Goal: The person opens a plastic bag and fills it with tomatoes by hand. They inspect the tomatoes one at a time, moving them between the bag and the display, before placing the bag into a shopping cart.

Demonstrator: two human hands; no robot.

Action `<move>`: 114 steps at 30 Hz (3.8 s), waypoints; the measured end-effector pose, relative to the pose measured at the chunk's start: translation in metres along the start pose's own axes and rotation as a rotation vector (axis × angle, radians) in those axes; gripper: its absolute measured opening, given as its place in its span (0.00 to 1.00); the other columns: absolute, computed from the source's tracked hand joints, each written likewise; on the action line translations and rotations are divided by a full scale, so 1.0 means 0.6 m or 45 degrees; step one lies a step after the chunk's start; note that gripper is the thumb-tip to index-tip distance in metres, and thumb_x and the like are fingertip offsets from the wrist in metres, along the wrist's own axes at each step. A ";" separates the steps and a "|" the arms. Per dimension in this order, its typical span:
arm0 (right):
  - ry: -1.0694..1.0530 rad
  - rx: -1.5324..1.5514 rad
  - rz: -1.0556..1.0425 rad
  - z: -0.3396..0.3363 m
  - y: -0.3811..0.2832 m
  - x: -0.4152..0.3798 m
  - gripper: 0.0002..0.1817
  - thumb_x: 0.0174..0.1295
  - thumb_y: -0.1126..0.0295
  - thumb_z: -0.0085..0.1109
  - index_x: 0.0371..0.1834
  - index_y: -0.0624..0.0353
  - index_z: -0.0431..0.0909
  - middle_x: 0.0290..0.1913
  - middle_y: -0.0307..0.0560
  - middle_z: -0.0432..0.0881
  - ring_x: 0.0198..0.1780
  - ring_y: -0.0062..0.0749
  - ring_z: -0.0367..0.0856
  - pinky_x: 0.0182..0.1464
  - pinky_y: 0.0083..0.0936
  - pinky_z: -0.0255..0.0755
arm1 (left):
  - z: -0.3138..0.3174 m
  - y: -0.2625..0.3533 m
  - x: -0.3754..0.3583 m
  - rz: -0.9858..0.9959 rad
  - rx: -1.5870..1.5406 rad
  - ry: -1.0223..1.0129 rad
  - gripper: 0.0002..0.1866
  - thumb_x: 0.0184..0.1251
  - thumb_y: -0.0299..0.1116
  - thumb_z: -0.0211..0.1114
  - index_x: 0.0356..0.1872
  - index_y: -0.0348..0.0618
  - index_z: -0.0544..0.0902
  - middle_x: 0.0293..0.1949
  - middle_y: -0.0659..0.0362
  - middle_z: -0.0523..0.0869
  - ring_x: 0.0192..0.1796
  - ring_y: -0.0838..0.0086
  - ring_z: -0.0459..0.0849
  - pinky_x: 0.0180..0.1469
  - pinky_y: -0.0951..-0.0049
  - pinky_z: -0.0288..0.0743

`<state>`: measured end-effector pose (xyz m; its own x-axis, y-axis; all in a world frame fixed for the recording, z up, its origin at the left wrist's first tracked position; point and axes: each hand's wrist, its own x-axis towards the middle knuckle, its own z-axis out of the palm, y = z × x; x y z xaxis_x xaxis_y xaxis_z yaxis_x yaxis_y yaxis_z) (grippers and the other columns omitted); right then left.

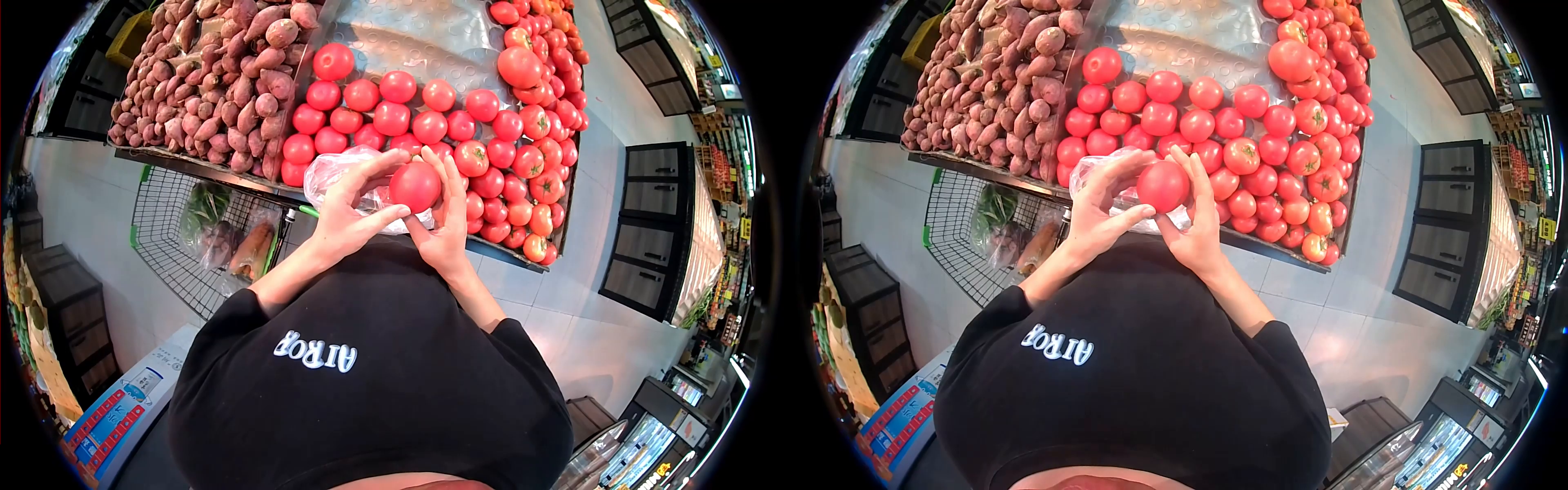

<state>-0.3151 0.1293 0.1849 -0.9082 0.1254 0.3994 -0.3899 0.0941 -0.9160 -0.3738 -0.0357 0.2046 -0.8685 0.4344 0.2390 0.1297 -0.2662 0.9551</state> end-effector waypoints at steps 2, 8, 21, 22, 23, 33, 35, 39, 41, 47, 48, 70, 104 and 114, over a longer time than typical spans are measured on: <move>-0.021 0.011 -0.005 0.001 -0.004 0.002 0.51 0.56 0.87 0.70 0.83 0.63 0.51 0.82 0.59 0.61 0.80 0.47 0.66 0.78 0.42 0.66 | -0.003 0.002 0.000 0.012 0.079 -0.041 0.38 0.60 0.25 0.80 0.73 0.38 0.74 0.68 0.49 0.82 0.72 0.63 0.79 0.73 0.62 0.74; -0.040 0.455 0.269 0.000 -0.018 0.008 0.45 0.64 0.77 0.72 0.81 0.64 0.55 0.79 0.59 0.64 0.78 0.46 0.68 0.77 0.42 0.68 | -0.017 0.004 0.001 0.187 0.558 -0.124 0.35 0.59 0.37 0.81 0.69 0.43 0.81 0.67 0.52 0.83 0.70 0.57 0.79 0.73 0.57 0.70; 0.051 1.407 0.862 -0.016 0.004 -0.002 0.43 0.80 0.34 0.35 0.80 0.62 0.60 0.75 0.55 0.72 0.73 0.47 0.74 0.71 0.45 0.71 | -0.010 0.003 0.003 0.181 0.730 -0.110 0.41 0.54 0.39 0.83 0.70 0.43 0.78 0.65 0.52 0.83 0.69 0.57 0.78 0.73 0.56 0.67; 0.040 1.381 0.877 -0.015 0.005 -0.002 0.43 0.80 0.34 0.34 0.79 0.62 0.61 0.74 0.55 0.72 0.73 0.47 0.75 0.71 0.45 0.72 | -0.009 0.002 0.002 0.169 0.720 -0.103 0.41 0.53 0.39 0.83 0.71 0.43 0.78 0.65 0.51 0.83 0.69 0.56 0.78 0.73 0.56 0.67; 0.029 1.355 0.892 -0.015 0.006 -0.002 0.42 0.80 0.34 0.33 0.79 0.62 0.61 0.74 0.55 0.73 0.72 0.47 0.75 0.71 0.45 0.72 | -0.007 0.000 0.000 0.157 0.710 -0.097 0.42 0.53 0.38 0.84 0.71 0.43 0.78 0.65 0.51 0.83 0.69 0.56 0.78 0.73 0.56 0.68; -0.207 1.482 0.927 -0.012 0.005 0.011 0.42 0.81 0.34 0.25 0.77 0.61 0.64 0.68 0.57 0.79 0.65 0.51 0.81 0.66 0.47 0.77 | -0.001 0.005 -0.004 -0.011 0.581 -0.053 0.44 0.52 0.41 0.85 0.72 0.41 0.77 0.64 0.49 0.83 0.69 0.56 0.78 0.72 0.57 0.69; -0.165 1.507 0.970 -0.012 0.006 0.010 0.42 0.81 0.34 0.26 0.77 0.60 0.64 0.67 0.57 0.78 0.62 0.51 0.83 0.66 0.48 0.77 | -0.004 0.003 -0.004 0.031 0.636 -0.064 0.43 0.52 0.41 0.85 0.71 0.41 0.77 0.64 0.50 0.84 0.68 0.56 0.79 0.73 0.57 0.69; 0.076 1.429 1.153 -0.007 -0.010 0.015 0.41 0.81 0.34 0.27 0.74 0.60 0.67 0.61 0.59 0.82 0.52 0.48 0.87 0.54 0.42 0.82 | -0.002 0.014 0.001 0.193 0.721 -0.082 0.42 0.50 0.39 0.85 0.69 0.42 0.80 0.63 0.53 0.86 0.67 0.57 0.81 0.71 0.58 0.71; -0.033 1.594 1.095 -0.016 0.000 0.009 0.41 0.81 0.34 0.27 0.72 0.61 0.69 0.56 0.59 0.84 0.46 0.44 0.86 0.44 0.36 0.80 | -0.001 0.011 0.001 0.263 0.753 -0.071 0.41 0.49 0.37 0.85 0.68 0.42 0.81 0.63 0.55 0.87 0.66 0.57 0.82 0.69 0.59 0.73; -0.116 1.582 1.038 -0.027 0.008 0.004 0.41 0.79 0.32 0.29 0.66 0.61 0.74 0.48 0.57 0.86 0.40 0.38 0.84 0.31 0.28 0.73 | -0.004 0.007 0.002 0.462 0.856 -0.056 0.36 0.45 0.37 0.86 0.61 0.46 0.87 0.58 0.57 0.90 0.61 0.59 0.86 0.65 0.57 0.77; -0.136 1.591 1.022 -0.028 0.009 0.004 0.41 0.79 0.32 0.29 0.66 0.60 0.74 0.49 0.56 0.86 0.40 0.38 0.85 0.32 0.28 0.73 | -0.004 0.010 0.003 0.492 0.874 -0.059 0.35 0.45 0.38 0.86 0.60 0.47 0.88 0.57 0.58 0.90 0.60 0.60 0.86 0.65 0.57 0.77; 0.078 0.953 0.932 -0.046 0.047 0.050 0.26 0.83 0.51 0.48 0.68 0.63 0.71 0.61 0.50 0.81 0.56 0.38 0.83 0.60 0.36 0.79 | -0.027 0.003 0.001 0.572 1.134 0.204 0.10 0.49 0.36 0.84 0.34 0.55 0.93 0.36 0.66 0.91 0.50 0.72 0.87 0.64 0.55 0.73; -0.389 -1.144 -0.345 0.036 0.278 0.364 0.34 0.54 0.70 0.74 0.68 0.45 0.80 0.70 0.41 0.75 0.68 0.49 0.74 0.69 0.48 0.71 | -0.071 -0.014 -0.051 0.324 1.163 -0.054 0.06 0.61 0.34 0.77 0.38 0.47 0.92 0.39 0.60 0.90 0.51 0.65 0.86 0.61 0.61 0.77; -0.455 -0.728 -0.321 0.019 0.067 0.156 0.33 0.56 0.61 0.77 0.64 0.61 0.78 0.71 0.59 0.75 0.71 0.59 0.74 0.72 0.49 0.69 | -0.151 -0.021 -0.056 -0.515 1.461 0.288 0.46 0.60 0.47 0.78 0.76 0.41 0.67 0.52 0.50 0.89 0.53 0.51 0.88 0.59 0.54 0.80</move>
<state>-0.4175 0.1334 0.1848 -0.8336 -0.2901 0.4701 -0.5423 0.5921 -0.5962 -0.3894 -0.1250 0.1689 -0.9920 0.1213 -0.0355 0.0783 0.8101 0.5810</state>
